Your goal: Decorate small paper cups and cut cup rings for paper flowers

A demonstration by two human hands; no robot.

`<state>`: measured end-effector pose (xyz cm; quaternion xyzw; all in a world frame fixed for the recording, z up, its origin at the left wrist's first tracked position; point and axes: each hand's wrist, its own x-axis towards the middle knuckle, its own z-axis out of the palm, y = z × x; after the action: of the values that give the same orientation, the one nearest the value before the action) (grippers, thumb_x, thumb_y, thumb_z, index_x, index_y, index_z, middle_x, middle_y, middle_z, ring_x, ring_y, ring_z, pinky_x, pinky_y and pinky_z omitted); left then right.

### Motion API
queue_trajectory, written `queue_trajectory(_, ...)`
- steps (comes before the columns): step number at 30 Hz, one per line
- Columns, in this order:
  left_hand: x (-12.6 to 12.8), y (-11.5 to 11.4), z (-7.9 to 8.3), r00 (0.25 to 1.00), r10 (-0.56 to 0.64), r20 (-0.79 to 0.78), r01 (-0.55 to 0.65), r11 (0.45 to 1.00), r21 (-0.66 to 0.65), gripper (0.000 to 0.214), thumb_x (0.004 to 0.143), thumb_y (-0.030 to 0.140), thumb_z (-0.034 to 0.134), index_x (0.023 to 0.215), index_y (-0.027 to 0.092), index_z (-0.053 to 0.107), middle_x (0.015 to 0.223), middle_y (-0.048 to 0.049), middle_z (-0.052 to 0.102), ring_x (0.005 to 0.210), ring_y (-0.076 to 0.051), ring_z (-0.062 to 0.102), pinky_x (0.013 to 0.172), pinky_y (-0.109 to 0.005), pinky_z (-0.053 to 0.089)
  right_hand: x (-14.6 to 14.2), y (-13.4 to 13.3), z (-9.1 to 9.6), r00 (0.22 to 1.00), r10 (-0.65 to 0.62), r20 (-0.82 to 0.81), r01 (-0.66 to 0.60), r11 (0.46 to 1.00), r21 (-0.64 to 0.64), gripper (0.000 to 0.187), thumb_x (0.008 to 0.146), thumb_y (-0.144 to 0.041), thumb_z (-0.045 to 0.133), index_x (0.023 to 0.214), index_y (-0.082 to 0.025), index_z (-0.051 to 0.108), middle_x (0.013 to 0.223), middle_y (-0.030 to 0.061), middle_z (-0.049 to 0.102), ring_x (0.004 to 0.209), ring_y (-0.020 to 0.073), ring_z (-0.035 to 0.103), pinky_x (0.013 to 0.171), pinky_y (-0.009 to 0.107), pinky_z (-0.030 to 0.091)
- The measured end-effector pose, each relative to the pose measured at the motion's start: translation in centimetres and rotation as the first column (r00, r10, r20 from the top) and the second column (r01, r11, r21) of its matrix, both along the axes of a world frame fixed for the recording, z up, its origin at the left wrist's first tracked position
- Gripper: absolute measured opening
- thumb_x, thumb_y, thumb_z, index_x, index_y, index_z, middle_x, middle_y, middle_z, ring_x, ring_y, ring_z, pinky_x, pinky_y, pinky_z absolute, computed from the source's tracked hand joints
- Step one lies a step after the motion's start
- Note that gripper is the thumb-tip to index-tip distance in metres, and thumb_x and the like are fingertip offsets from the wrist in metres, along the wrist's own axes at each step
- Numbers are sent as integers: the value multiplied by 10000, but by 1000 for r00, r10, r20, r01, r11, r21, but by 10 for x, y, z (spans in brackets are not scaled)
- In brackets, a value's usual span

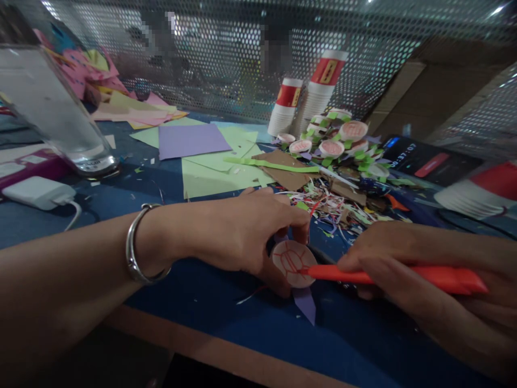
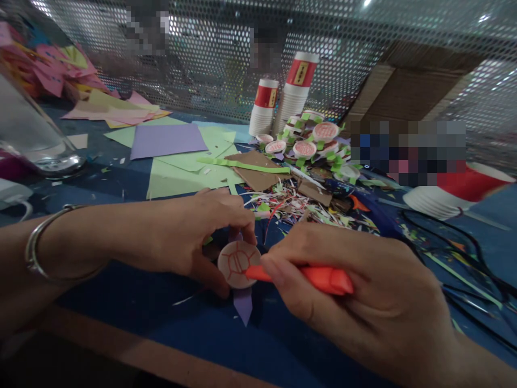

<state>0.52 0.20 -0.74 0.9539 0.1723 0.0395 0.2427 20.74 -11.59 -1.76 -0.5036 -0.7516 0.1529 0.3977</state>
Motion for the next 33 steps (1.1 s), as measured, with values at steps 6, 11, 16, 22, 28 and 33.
queue_trajectory(6, -1, 0, -1, 1000, -15, 19, 15, 1000, -6, 485, 676, 442, 886, 1053, 224, 674, 985, -4, 680, 916, -197, 588, 728, -281, 392, 1, 2, 2, 996, -88, 32, 87, 995, 40, 228, 932, -415, 643, 764, -335, 774, 636, -25, 698, 501, 119, 612, 461, 224, 458)
queue_trajectory(11, 0, 1, -3, 999, -19, 34, 19, 1000, -17, 497, 651, 460, 895, 1031, 224, 677, 983, -5, 683, 905, -200, 585, 700, -282, 379, 4, 7, 3, 996, -40, 83, 35, 997, 68, 219, 936, -407, 649, 783, -317, 778, 645, -40, 708, 495, 94, 622, 499, 192, 492)
queue_trajectory(16, 2, 3, -5, 999, -27, 45, 28, 999, -32, 514, 651, 492, 883, 1041, 225, 681, 961, -9, 679, 878, -202, 578, 691, -287, 374, 6, 8, 2, 993, -29, 112, 22, 998, 64, 201, 942, -406, 646, 803, -326, 768, 677, -67, 715, 521, 66, 628, 543, 155, 496)
queue_trajectory(22, 2, 4, -4, 998, -34, 48, 36, 999, -40, 514, 661, 480, 879, 1053, 215, 681, 971, -5, 677, 880, -198, 573, 695, -291, 373, 3, 4, 1, 995, -66, 68, 65, 998, 14, 223, 940, -454, 642, 787, -343, 761, 678, -75, 702, 542, 74, 622, 554, 171, 490)
queue_trajectory(28, 2, 4, -5, 998, -38, 44, 39, 999, -28, 518, 657, 489, 880, 1055, 219, 685, 966, -9, 676, 883, -201, 572, 698, -284, 367, 5, 7, 2, 992, -41, 123, 32, 997, 73, 218, 954, -427, 631, 802, -341, 762, 652, -75, 701, 500, 66, 614, 536, 155, 494)
queue_trajectory(33, 1, 4, -5, 998, -29, 46, 30, 999, -27, 521, 647, 481, 891, 1049, 222, 685, 956, 1, 673, 867, -190, 574, 681, -274, 367, 9, 10, 1, 981, 12, 192, -33, 994, 108, 220, 980, -404, 597, 826, -345, 743, 684, -86, 716, 520, 49, 638, 524, 126, 486)
